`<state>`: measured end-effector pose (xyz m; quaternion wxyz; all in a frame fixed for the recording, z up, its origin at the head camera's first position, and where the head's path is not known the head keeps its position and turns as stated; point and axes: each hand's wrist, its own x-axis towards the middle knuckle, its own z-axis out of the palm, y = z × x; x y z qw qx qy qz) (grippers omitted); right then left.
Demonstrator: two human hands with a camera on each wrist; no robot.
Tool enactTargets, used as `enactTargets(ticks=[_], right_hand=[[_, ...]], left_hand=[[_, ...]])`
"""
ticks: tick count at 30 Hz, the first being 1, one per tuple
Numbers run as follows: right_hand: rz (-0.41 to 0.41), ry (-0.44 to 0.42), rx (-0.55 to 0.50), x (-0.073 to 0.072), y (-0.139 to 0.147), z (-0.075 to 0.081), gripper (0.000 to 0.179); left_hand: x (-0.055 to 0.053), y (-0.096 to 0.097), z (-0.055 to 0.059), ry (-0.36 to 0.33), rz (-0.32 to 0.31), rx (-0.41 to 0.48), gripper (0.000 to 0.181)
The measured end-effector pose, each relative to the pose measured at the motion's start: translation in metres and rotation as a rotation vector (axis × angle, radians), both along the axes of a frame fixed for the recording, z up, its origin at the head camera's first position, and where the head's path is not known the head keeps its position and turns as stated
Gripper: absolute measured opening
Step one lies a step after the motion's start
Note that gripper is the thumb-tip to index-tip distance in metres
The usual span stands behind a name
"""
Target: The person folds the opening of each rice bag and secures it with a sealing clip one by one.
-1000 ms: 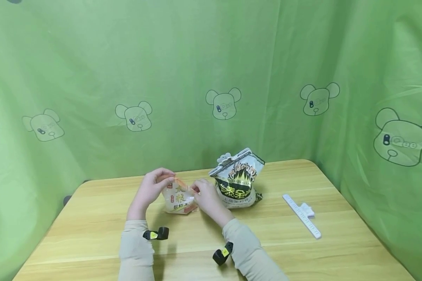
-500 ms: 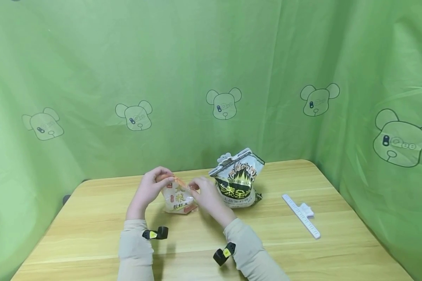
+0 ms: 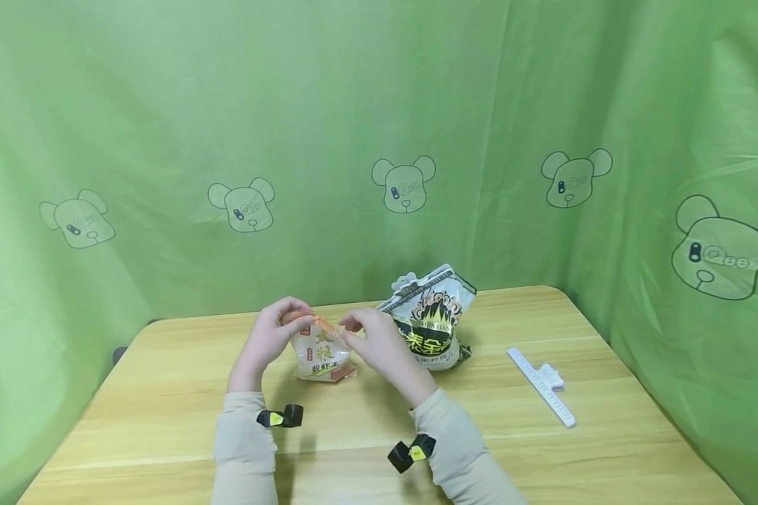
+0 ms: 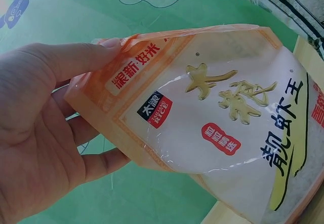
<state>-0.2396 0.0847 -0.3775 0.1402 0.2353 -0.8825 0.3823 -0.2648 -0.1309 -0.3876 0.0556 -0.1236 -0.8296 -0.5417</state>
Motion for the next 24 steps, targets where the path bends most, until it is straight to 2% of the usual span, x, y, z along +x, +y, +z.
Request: enactTargets(ticks=[11,18,24], right_hand=[[-0.009,0.069,-0.04,0.013,0.027,0.031,0.021],[-0.042,0.174,-0.044,0.015,0.047,0.035,0.018],[-0.103,0.267,-0.045,0.02,0.072,0.032,0.017]], left_hand=[[-0.003,0.003,-0.002,0.021,-0.013,-0.014,0.016],[-0.002,0.001,-0.001,0.013,0.0,-0.012,0.016],[-0.002,0.0,-0.002,0.005,0.003,-0.008,0.017]])
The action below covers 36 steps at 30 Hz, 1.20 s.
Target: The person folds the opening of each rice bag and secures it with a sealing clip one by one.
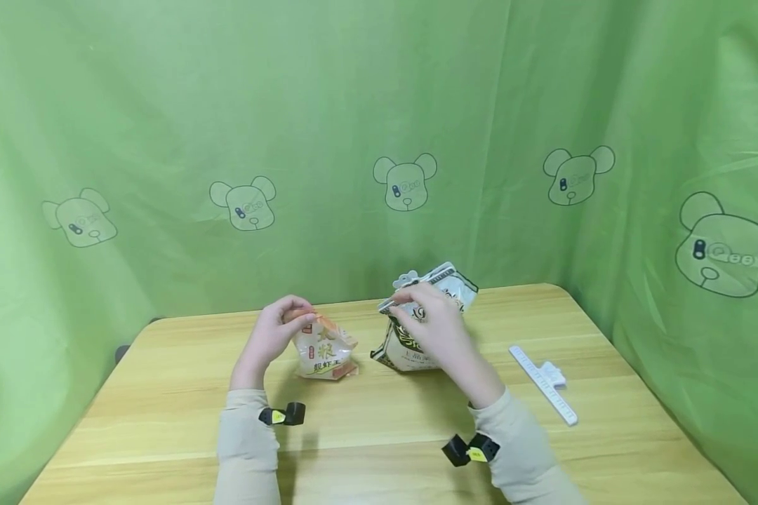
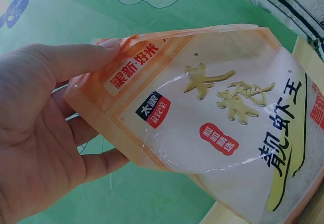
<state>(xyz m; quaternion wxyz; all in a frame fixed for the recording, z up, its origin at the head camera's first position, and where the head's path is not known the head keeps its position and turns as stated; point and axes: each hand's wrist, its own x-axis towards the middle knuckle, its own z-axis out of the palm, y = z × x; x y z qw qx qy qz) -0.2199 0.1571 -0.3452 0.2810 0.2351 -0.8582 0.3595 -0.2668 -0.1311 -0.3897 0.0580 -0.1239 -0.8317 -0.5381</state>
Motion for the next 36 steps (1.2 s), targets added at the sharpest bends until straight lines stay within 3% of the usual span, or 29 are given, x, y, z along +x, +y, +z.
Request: enactTargets(ticks=[8,19,31,36], right_hand=[[-0.087,0.022,-0.003,0.005,0.032,-0.01,0.019],[-0.182,0.057,0.058,0.003,0.077,-0.04,0.021],[-0.21,-0.024,0.151,0.008,0.115,-0.075,0.023],[-0.217,-0.085,0.164,0.007,0.129,-0.081,0.026]], left_hand=[[0.002,-0.001,0.0,-0.005,0.002,0.004,0.015],[0.0,-0.002,0.001,0.001,-0.002,0.019,0.018],[0.001,0.001,0.001,-0.005,0.001,-0.01,0.016],[0.001,0.001,0.002,-0.007,0.01,0.001,0.017]])
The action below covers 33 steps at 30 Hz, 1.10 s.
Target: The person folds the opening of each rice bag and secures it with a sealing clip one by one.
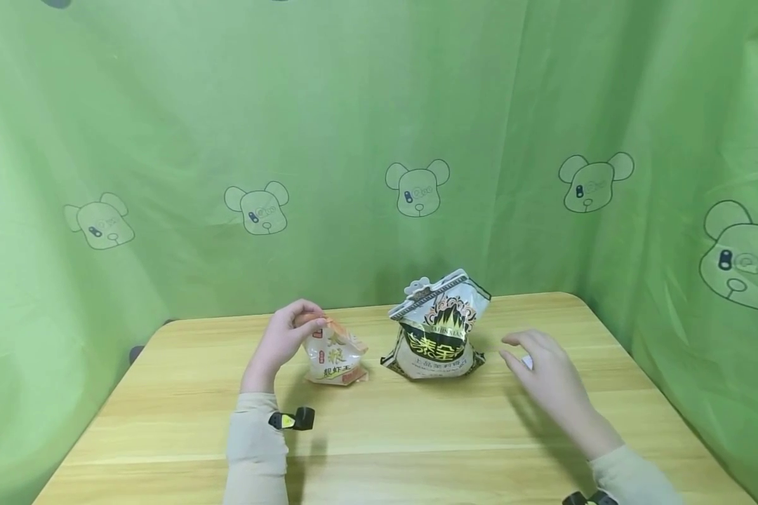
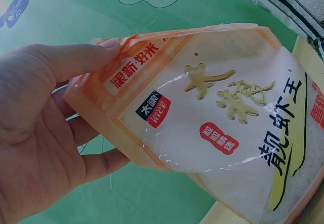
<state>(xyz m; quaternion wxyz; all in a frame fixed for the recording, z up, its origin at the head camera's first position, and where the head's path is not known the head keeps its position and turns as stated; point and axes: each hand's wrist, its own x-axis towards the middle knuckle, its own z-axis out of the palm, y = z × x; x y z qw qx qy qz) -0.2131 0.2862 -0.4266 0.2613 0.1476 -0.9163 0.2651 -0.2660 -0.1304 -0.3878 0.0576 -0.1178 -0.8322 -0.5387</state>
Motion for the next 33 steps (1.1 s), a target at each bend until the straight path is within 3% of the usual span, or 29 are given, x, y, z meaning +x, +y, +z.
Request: enactTargets(ticks=[9,16,33], right_hand=[[-0.025,-0.085,-0.009,0.002,0.025,-0.014,0.033],[-0.051,-0.206,-0.001,-0.004,0.04,-0.027,0.045],[-0.046,-0.359,0.126,-0.015,0.068,-0.043,0.053]], left_hand=[[-0.004,0.001,-0.004,0.037,-0.011,-0.018,0.016],[-0.003,-0.002,-0.005,0.008,-0.025,0.013,0.017],[-0.005,-0.001,-0.003,0.007,-0.019,0.01,0.017]])
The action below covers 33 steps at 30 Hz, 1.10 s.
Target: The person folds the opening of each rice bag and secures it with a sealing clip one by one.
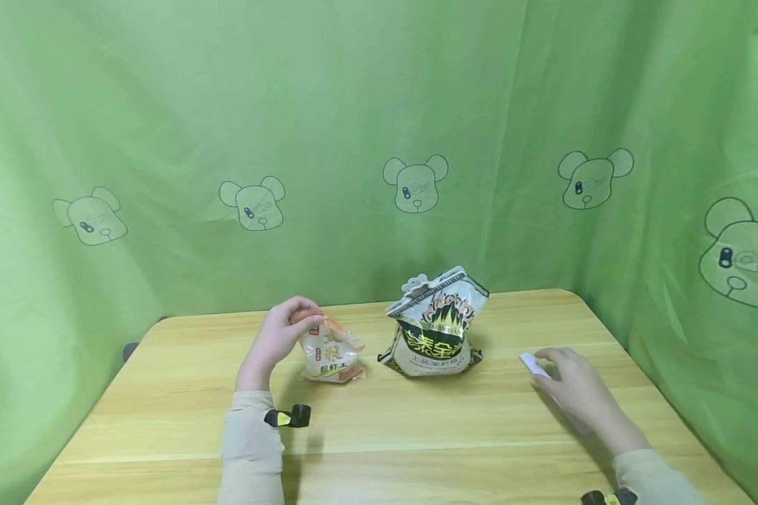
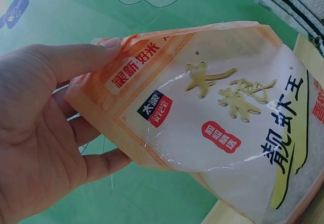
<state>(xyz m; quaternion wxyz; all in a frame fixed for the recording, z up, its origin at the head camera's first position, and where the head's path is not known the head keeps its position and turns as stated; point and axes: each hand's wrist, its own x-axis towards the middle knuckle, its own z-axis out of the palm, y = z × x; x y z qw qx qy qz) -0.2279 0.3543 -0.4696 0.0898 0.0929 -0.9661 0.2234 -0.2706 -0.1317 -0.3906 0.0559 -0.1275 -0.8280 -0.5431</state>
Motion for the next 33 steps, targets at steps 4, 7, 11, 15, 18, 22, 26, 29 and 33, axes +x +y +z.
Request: enactTargets(ticks=[4,7,11,15,18,22,26,29,33], right_hand=[[0.006,-0.026,0.023,-0.001,0.003,0.001,0.054],[0.014,-0.032,0.033,-0.002,0.004,0.001,0.053],[0.025,-0.03,0.042,-0.002,0.007,0.001,0.05],[0.032,-0.049,0.049,-0.003,0.011,0.001,0.049],[0.038,-0.063,0.053,-0.002,0.014,0.001,0.05],[0.043,-0.081,0.065,-0.002,0.018,0.001,0.051],[0.045,-0.106,0.062,-0.002,0.023,0.001,0.054],[0.048,-0.119,0.046,-0.003,0.026,0.001,0.055],[0.044,-0.128,0.042,-0.003,0.028,0.004,0.05]], left_hand=[[0.0,-0.001,0.0,0.006,-0.003,-0.009,0.017],[0.0,-0.001,0.0,0.012,0.004,-0.015,0.017],[0.0,-0.001,0.001,0.005,0.013,-0.011,0.016],[0.0,-0.001,0.001,0.001,0.011,-0.013,0.017],[-0.001,-0.001,0.0,-0.005,0.014,-0.02,0.017],[-0.001,-0.001,-0.001,-0.019,0.024,-0.025,0.017],[0.0,0.0,-0.001,-0.023,0.026,-0.021,0.015],[-0.001,0.0,-0.001,-0.022,0.024,-0.014,0.015],[-0.001,0.0,-0.001,-0.016,0.018,0.004,0.017]])
